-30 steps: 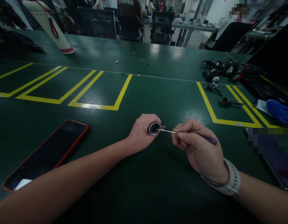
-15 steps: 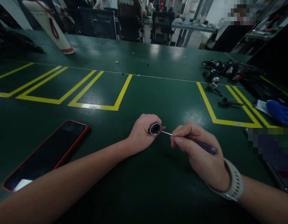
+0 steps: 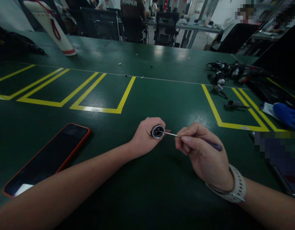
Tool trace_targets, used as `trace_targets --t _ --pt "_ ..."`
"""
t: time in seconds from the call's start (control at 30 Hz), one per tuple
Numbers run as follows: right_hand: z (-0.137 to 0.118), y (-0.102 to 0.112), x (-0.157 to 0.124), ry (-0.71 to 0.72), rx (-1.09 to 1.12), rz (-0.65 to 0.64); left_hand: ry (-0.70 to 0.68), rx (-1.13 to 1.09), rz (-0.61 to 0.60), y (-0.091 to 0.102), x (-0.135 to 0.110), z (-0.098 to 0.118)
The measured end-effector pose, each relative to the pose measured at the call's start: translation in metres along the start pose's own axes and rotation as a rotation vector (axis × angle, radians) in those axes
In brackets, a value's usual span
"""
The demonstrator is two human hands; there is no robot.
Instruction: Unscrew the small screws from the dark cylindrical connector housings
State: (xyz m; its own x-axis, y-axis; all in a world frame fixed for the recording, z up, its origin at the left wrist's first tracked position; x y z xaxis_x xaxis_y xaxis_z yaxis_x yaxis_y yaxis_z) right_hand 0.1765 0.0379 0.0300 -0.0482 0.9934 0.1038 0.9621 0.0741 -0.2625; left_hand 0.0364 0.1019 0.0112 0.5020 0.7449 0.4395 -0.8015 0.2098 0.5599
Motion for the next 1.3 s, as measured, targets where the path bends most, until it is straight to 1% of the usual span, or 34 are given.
trace_targets --t 0.1,0.2,0.33,0.47,0.6,0.73,0.93,1.17,1.3 --pt "0.0004 0.0021 -0.0019 0.07 -0.108 -0.001 -0.014 0.009 0.006 -0.0005 0.0005 0.0008" --pt "0.0022 0.0026 -0.003 0.103 -0.142 -0.009 -0.01 0.0 0.009 -0.001 0.0008 0.0008" --pt "0.0048 0.0013 -0.0037 0.097 -0.116 -0.02 0.025 -0.068 0.015 -0.0008 0.0006 -0.0008" --pt "0.0063 -0.0002 -0.0042 0.07 -0.03 -0.053 0.05 -0.139 0.016 0.0 0.0004 -0.0012" --pt "0.0061 -0.0005 -0.005 0.071 0.006 -0.075 0.058 -0.168 0.036 0.0007 0.0009 -0.0003" --pt "0.0059 -0.001 -0.0054 0.083 -0.009 -0.073 0.042 -0.168 0.048 0.0003 0.0009 -0.0008" --pt "0.0063 -0.0003 -0.0048 0.126 -0.096 -0.018 0.044 -0.117 0.045 -0.0004 0.0001 -0.0021" --pt "0.0066 -0.0006 -0.002 0.064 -0.009 -0.064 0.06 -0.136 0.006 0.0005 0.0014 -0.0007" --pt "0.006 -0.001 -0.0001 0.029 0.046 -0.062 0.052 -0.138 0.002 0.0008 0.0017 -0.0004"
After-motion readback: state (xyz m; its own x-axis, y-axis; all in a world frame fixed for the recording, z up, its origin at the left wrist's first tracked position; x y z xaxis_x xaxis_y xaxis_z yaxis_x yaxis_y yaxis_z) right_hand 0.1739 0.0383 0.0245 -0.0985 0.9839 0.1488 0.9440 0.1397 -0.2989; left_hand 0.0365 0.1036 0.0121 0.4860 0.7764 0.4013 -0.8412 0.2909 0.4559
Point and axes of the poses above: each hand's wrist, its own x-axis towards the middle knuckle, its own y-axis out of the back of the hand, z = x × y, the point moved 3 cm from there along x, towards the middle knuckle
